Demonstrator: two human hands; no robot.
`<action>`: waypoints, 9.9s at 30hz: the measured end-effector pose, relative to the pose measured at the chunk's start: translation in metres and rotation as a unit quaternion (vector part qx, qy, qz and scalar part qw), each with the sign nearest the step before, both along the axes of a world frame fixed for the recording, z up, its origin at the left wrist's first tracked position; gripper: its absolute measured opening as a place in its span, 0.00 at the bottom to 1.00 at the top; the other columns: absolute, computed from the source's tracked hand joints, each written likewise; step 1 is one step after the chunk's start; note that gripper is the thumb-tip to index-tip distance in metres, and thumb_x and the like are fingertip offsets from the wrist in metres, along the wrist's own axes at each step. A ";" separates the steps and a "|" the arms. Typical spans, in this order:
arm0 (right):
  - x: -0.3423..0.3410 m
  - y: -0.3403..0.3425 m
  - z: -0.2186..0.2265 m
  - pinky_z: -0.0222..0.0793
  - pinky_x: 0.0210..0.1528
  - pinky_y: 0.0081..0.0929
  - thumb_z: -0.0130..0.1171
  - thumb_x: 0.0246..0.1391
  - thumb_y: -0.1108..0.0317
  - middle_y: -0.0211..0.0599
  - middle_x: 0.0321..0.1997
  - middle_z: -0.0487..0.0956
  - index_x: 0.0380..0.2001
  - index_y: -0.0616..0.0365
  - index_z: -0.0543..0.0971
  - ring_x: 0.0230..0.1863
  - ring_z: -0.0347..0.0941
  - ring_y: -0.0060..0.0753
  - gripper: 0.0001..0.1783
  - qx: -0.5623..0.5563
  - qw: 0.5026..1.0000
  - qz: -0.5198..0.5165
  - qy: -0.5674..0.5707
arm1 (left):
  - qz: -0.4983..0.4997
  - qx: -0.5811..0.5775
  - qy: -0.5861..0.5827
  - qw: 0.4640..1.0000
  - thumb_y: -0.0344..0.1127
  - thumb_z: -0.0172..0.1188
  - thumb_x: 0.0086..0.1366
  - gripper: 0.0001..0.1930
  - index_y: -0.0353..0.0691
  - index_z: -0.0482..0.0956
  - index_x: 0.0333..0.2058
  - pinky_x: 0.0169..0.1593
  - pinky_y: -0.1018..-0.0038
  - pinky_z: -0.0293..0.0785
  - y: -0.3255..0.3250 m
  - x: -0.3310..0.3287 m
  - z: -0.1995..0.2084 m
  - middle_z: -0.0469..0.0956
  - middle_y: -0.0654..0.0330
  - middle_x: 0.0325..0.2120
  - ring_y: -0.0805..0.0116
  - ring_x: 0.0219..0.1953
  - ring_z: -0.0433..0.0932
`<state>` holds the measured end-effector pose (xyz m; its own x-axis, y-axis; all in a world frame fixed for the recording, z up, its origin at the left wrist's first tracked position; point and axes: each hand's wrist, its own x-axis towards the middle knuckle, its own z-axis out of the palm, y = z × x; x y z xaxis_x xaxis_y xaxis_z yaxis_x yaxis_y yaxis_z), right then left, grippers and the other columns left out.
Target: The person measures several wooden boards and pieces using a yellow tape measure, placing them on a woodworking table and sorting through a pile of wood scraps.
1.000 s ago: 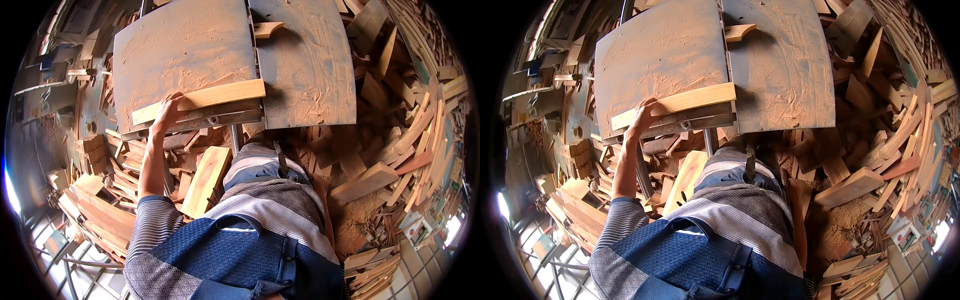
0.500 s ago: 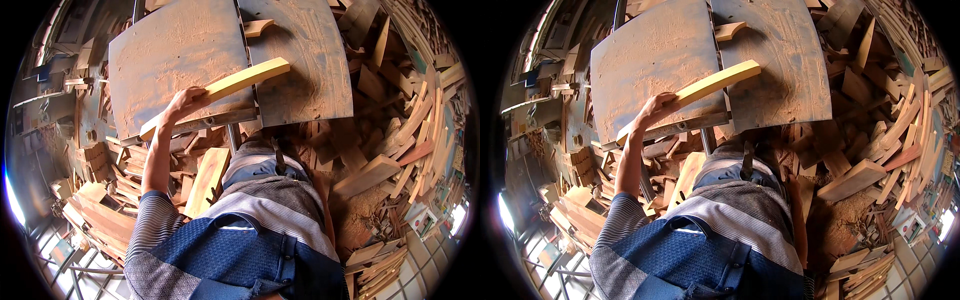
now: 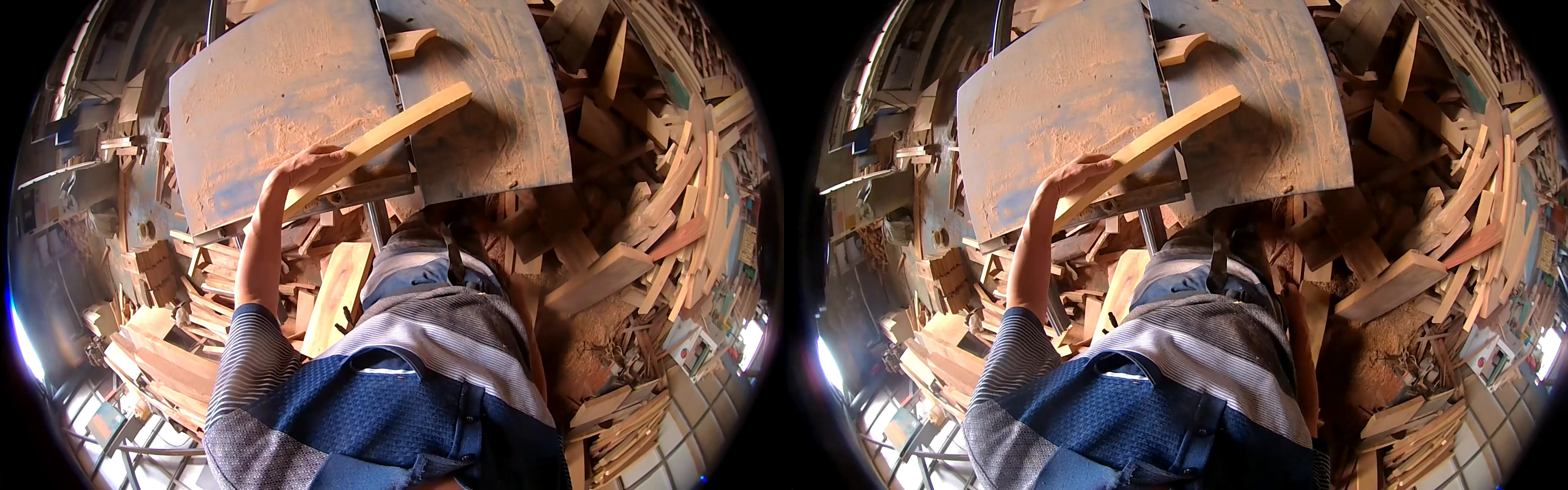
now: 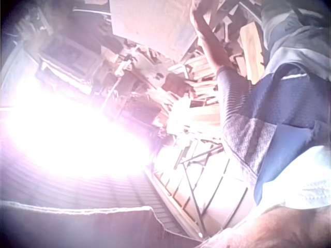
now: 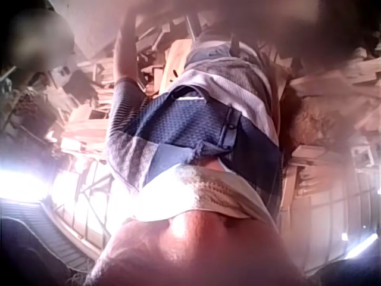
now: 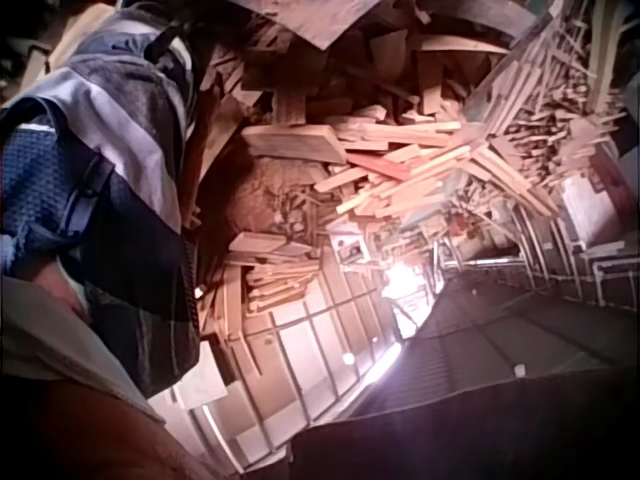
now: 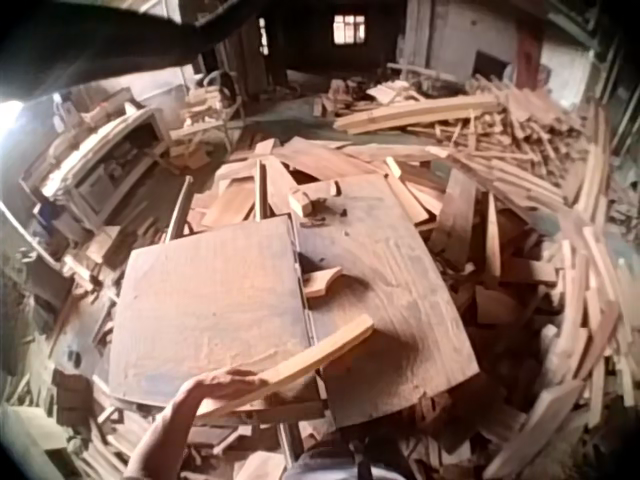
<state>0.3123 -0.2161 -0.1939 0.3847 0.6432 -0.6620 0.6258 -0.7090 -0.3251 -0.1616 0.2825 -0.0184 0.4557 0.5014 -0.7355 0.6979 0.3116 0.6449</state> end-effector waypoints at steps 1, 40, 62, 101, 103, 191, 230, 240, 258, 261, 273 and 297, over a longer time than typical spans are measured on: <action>0.001 0.001 0.000 0.76 0.51 0.49 0.68 0.55 0.55 0.56 0.49 0.83 0.54 0.53 0.79 0.54 0.79 0.62 0.25 -0.001 1.000 0.002 0.000 | -0.001 0.002 -0.002 1.000 0.73 0.58 0.65 0.45 0.41 0.75 0.66 0.66 0.66 0.68 -0.001 -0.003 -0.002 0.79 0.54 0.60 0.61 0.61 0.76; -0.010 0.186 0.201 0.80 0.40 0.34 0.57 0.69 0.58 0.42 0.51 0.81 0.64 0.59 0.72 0.46 0.81 0.35 0.26 0.282 0.768 -0.387 0.425 | 0.012 0.031 -0.141 0.989 0.59 0.63 0.72 0.29 0.34 0.84 0.51 0.47 0.74 0.74 -0.075 0.122 0.069 0.82 0.65 0.36 0.76 0.42 0.75; -0.058 0.305 0.289 0.77 0.44 0.45 0.70 0.58 0.65 0.52 0.42 0.81 0.48 0.60 0.76 0.43 0.79 0.56 0.19 0.443 0.892 0.082 -0.027 | 0.044 0.009 -0.174 0.984 0.56 0.72 0.65 0.37 0.25 0.78 0.57 0.50 0.72 0.76 -0.128 0.163 0.072 0.83 0.56 0.40 0.72 0.45 0.79; -0.077 0.214 0.282 0.76 0.49 0.39 0.71 0.52 0.72 0.47 0.47 0.79 0.55 0.58 0.78 0.46 0.78 0.48 0.26 0.386 0.920 -0.061 0.010 | -0.105 0.277 -0.077 0.952 0.51 0.79 0.51 0.29 0.36 0.83 0.44 0.46 0.57 0.78 -0.138 0.159 0.055 0.83 0.48 0.34 0.47 0.40 0.82; -0.078 0.216 0.286 0.76 0.49 0.39 0.71 0.52 0.71 0.47 0.47 0.79 0.55 0.59 0.78 0.46 0.78 0.46 0.25 0.378 0.922 -0.076 0.020 | -0.102 0.274 -0.073 0.953 0.50 0.78 0.54 0.28 0.35 0.83 0.45 0.45 0.58 0.79 -0.132 0.154 0.055 0.83 0.48 0.34 0.49 0.38 0.83; -0.083 0.218 0.249 0.83 0.39 0.33 0.62 0.66 0.54 0.41 0.50 0.80 0.64 0.61 0.72 0.47 0.80 0.35 0.30 0.217 0.777 -0.395 0.439 | -0.183 0.428 0.080 0.881 0.52 0.74 0.57 0.33 0.40 0.78 0.56 0.65 0.53 0.68 -0.061 0.029 -0.003 0.77 0.52 0.56 0.47 0.61 0.73; -0.123 0.284 0.286 0.77 0.55 0.44 0.73 0.52 0.53 0.62 0.52 0.81 0.62 0.62 0.70 0.53 0.80 0.59 0.40 0.153 0.924 0.117 0.330 | 0.181 -0.201 -0.342 0.900 0.38 0.70 0.69 0.12 0.37 0.83 0.44 0.47 0.75 0.77 -0.142 0.130 0.024 0.82 0.67 0.37 0.76 0.40 0.79; -0.125 0.261 0.246 0.77 0.58 0.43 0.67 0.63 0.55 0.61 0.59 0.76 0.66 0.65 0.69 0.57 0.78 0.58 0.36 0.379 0.893 0.095 0.223 | 0.323 -0.388 -0.362 0.784 0.62 0.49 0.77 0.32 0.42 0.67 0.66 0.65 0.62 0.71 -0.185 0.174 0.022 0.73 0.51 0.58 0.57 0.62 0.73; -0.004 0.188 0.226 0.74 0.40 0.27 0.66 0.65 0.64 0.35 0.31 0.82 0.38 0.65 0.80 0.36 0.76 0.23 0.13 0.187 0.825 -0.229 0.481 | -0.094 -0.193 -0.040 0.976 0.44 0.78 0.58 0.42 0.28 0.68 0.64 0.60 0.72 0.70 -0.165 0.297 0.080 0.77 0.54 0.52 0.66 0.55 0.75; 0.001 0.191 0.225 0.72 0.38 0.25 0.64 0.66 0.65 0.31 0.28 0.78 0.37 0.64 0.80 0.33 0.74 0.22 0.11 0.212 0.824 -0.215 0.480 | -0.039 -0.180 -0.041 0.982 0.41 0.79 0.56 0.44 0.25 0.67 0.66 0.63 0.71 0.70 -0.172 0.293 0.066 0.77 0.51 0.55 0.65 0.57 0.75; 0.052 0.248 0.298 0.66 0.32 0.14 0.63 0.66 0.68 0.25 0.31 0.77 0.39 0.61 0.79 0.28 0.69 0.14 0.07 0.179 0.719 -0.187 0.645 | -0.163 -0.014 -0.117 0.980 0.63 0.62 0.69 0.42 0.40 0.67 0.70 0.67 0.60 0.68 -0.172 0.283 0.075 0.74 0.41 0.60 0.47 0.64 0.73; -0.027 0.325 0.261 0.74 0.45 0.31 0.65 0.57 0.59 0.43 0.33 0.84 0.44 0.63 0.84 0.37 0.80 0.30 0.18 0.107 0.945 0.201 0.235 | 0.635 0.157 -0.195 0.731 0.50 0.63 0.73 0.19 0.41 0.82 0.30 0.27 0.74 0.70 -0.153 0.125 0.021 0.76 0.64 0.21 0.73 0.24 0.74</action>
